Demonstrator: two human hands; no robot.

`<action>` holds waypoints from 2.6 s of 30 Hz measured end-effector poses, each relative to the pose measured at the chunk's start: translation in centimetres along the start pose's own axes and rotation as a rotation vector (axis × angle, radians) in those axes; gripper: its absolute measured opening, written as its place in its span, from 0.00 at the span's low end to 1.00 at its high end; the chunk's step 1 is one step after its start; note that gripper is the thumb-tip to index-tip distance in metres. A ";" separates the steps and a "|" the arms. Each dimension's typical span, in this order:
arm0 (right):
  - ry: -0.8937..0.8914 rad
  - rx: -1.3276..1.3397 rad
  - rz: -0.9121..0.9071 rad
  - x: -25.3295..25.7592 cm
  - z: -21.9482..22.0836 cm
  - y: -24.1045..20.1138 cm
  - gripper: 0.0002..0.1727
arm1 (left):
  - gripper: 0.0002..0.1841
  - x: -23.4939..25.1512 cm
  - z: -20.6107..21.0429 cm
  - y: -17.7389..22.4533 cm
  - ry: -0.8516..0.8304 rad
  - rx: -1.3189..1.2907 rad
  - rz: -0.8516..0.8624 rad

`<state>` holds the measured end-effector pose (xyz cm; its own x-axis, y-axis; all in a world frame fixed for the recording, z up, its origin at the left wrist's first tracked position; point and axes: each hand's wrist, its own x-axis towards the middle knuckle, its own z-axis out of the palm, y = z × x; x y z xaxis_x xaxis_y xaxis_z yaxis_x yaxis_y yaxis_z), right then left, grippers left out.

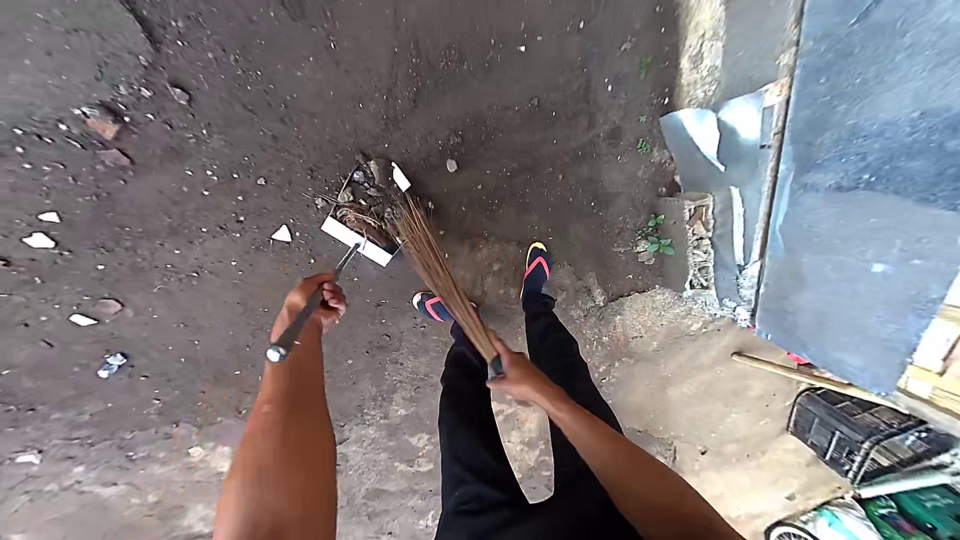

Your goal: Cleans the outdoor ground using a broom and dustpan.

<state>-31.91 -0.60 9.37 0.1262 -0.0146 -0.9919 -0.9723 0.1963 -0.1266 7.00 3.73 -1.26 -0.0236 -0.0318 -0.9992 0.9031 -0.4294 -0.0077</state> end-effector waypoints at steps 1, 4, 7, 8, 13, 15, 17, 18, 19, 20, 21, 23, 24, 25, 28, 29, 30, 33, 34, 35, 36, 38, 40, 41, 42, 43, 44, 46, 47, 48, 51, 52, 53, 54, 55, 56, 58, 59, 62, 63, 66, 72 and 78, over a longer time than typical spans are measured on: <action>0.046 -0.073 0.027 -2.8 -2.6 0.6 0.65 | 0.12 -0.2 -0.7 -1.0 -0.024 -0.059 0.002; 0.151 -0.342 0.135 -10.4 -9.9 1.8 0.63 | 0.13 -1.4 -1.2 -4.0 -0.049 -0.236 0.006; 0.273 -0.504 0.174 -12.6 -15.8 2.1 0.60 | 0.11 -1.5 -0.7 -7.1 -0.024 -0.407 -0.028; 0.321 -0.510 0.151 -11.6 -17.6 1.9 0.59 | 0.11 -1.2 -0.5 -8.1 -0.021 -0.448 -0.040; 0.406 -0.466 -0.015 4.7 -21.9 -1.3 0.62 | 0.10 0.2 -0.7 -12.8 -0.016 -0.558 -0.062; 0.240 -0.617 -0.040 10.1 -19.8 -2.0 0.66 | 0.09 0.5 0.3 -12.3 0.007 -0.557 -0.057; -0.005 -0.784 -0.035 10.6 -16.5 -2.1 0.67 | 0.09 0.4 0.5 -11.0 0.029 -0.563 -0.062; -0.104 -0.836 -0.024 9.2 -15.8 -1.9 0.67 | 0.09 0.3 0.5 -10.7 0.046 -0.557 -0.072; -0.153 -0.871 -0.021 7.3 -16.1 -1.7 0.67 | 0.09 0.2 0.4 -10.7 0.059 -0.557 -0.075; -0.168 -0.889 -0.023 5.2 -17.1 -1.7 0.66 | 0.09 -0.1 0.2 -10.8 0.065 -0.554 -0.070; -0.151 -0.896 -0.028 2.8 -18.7 -2.0 0.64 | 0.09 -0.4 0.0 -11.3 0.063 -0.560 -0.057; -0.070 -0.937 -0.035 -2.0 -22.8 -3.5 0.60 | 0.11 -1.0 -0.8 -12.9 0.037 -0.583 -0.020; -0.027 -0.981 -0.036 -4.1 -25.0 -4.3 0.58 | 0.12 -1.0 -1.2 -14.1 0.016 -0.602 -0.013; 0.015 -1.036 -0.042 -5.9 -27.0 -5.1 0.57 | 0.12 -1.1 -1.4 -15.0 0.008 -0.616 -0.011; 0.170 -1.209 -0.090 -8.9 -32.3 -8.0 0.57 | 0.12 -0.7 -1.5 -15.8 0.010 -0.640 -0.043; 0.223 -1.252 -0.114 -8.9 -33.7 -9.4 0.58 | 0.12 -0.3 -1.6 -15.7 0.007 -0.653 -0.053; 0.274 -1.285 -0.134 -8.3 -34.9 -11.1 0.60 | 0.12 0.0 -1.7 -15.5 0.008 -0.657 -0.058; 0.380 -1.276 -0.242 -2.5 -36.4 -16.0 0.60 | 0.12 -0.2 -1.3 -14.3 0.057 -0.658 -0.062; 0.401 -1.256 -0.256 0.8 -35.9 -17.2 0.60 | 0.12 -0.1 -1.2 -14.0 0.061 -0.679 -0.058; 0.406 -1.232 -0.257 4.5 -35.0 -17.6 0.61 | 0.11 0.1 -1.0 -13.9 0.063 -0.703 -0.056; 0.377 -1.224 -0.238 7.8 -33.7 -17.2 0.63 | 0.11 0.2 -0.7 -13.7 0.067 -0.725 -0.054; 0.202 -1.276 -0.153 12.0 -30.1 -14.3 0.66 | 0.12 0.3 -0.3 -13.0 0.068 -0.728 -0.034; -0.020 -1.378 -0.101 13.3 -26.8 -10.5 0.66 | 0.12 0.5 -0.4 -12.7 0.067 -0.693 -0.025; -0.104 -1.419 -0.089 13.1 -25.7 -8.5 0.66 | 0.11 0.6 -0.7 -12.9 0.066 -0.676 -0.031; -0.157 -1.425 -0.078 12.2 -25.1 -6.5 0.67 | 0.11 0.6 -0.8 -13.3 0.066 -0.663 -0.039; -0.169 -1.400 -0.068 11.1 -25.0 -5.2 0.66 | 0.09 0.6 -0.9 -13.4 0.063 -0.662 -0.039; -0.162 -1.382 -0.054 9.9 -25.2 -5.0 0.65 | 0.09 0.7 -0.8 -13.3 0.062 -0.672 -0.034; -0.110 -1.370 -0.066 6.7 -26.4 -5.4 0.63 | 0.08 0.9 -0.6 -13.5 0.075 -0.701 -0.026; -0.063 -1.376 -0.077 4.7 -27.0 -5.8 0.62 | 0.08 0.8 -0.6 -13.7 0.084 -0.709 -0.025; 0.001 -1.392 -0.093 2.5 -27.6 -6.3 0.61 | 0.08 0.8 -0.7 -13.9 0.085 -0.707 -0.027; 0.212 -1.479 -0.104 -4.8 -29.3 -8.5 0.60 | 0.09 0.8 -1.1 -14.2 0.063 -0.678 -0.042; 0.265 -1.502 -0.099 -6.8 -30.1 -9.3 0.60 | 0.09 0.8 -1.2 -14.1 0.064 -0.676 -0.048; 0.315 -1.509 -0.106 -8.5 -30.9 -10.1 0.59 | 0.10 0.8 -1.2 -14.1 0.066 -0.678 -0.052; 0.364 -1.511 -0.125 -9.5 -31.9 -10.9 0.60 | 0.10 0.9 -1.2 -13.9 0.068 -0.682 -0.053; 0.407 -1.512 -0.150 -10.1 -33.0 -11.7 0.60 | 0.10 1.1 -1.1 -13.9 0.069 -0.684 -0.051; 0.444 -1.510 -0.176 -9.9 -34.0 -12.7 0.60 | 0.10 1.2 -1.0 -13.8 0.071 -0.690 -0.048; 0.493 -1.482 -0.229 -7.4 -35.2 -15.1 0.59 | 0.09 1.4 -1.0 -13.9 0.078 -0.701 -0.044; 0.509 -1.448 -0.263 -4.9 -35.5 -16.0 0.59 | 0.09 1.6 -1.0 -14.0 0.070 -0.695 -0.042; 0.448 -1.337 -0.272 5.9 -33.9 -16.9 0.62 | 0.10 1.7 -1.2 -14.2 0.052 -0.662 -0.062; 0.373 -1.344 -0.245 9.1 -32.2 -16.0 0.64 | 0.10 1.7 -1.2 -14.2 0.051 -0.653 -0.067; 0.011 -1.398 -0.144 13.0 -24.5 -10.2 0.67 | 0.08 1.8 -1.3 -14.1 0.056 -0.668 -0.060; -0.129 -1.290 -0.075 7.2 -21.8 -6.3 0.64 | 0.09 2.4 -1.4 -14.0 0.020 -0.665 -0.053; 0.224 -1.544 -0.186 -4.2 -29.2 -12.3 0.61 | 0.09 2.0 -1.7 -15.2 -0.021 -0.853 0.034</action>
<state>-26.22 -31.62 14.77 0.3679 -0.0905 -0.9255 -0.2184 -0.9758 0.0086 -6.06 11.73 -3.18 0.0090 -0.0529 -0.9986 0.9170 0.3987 -0.0129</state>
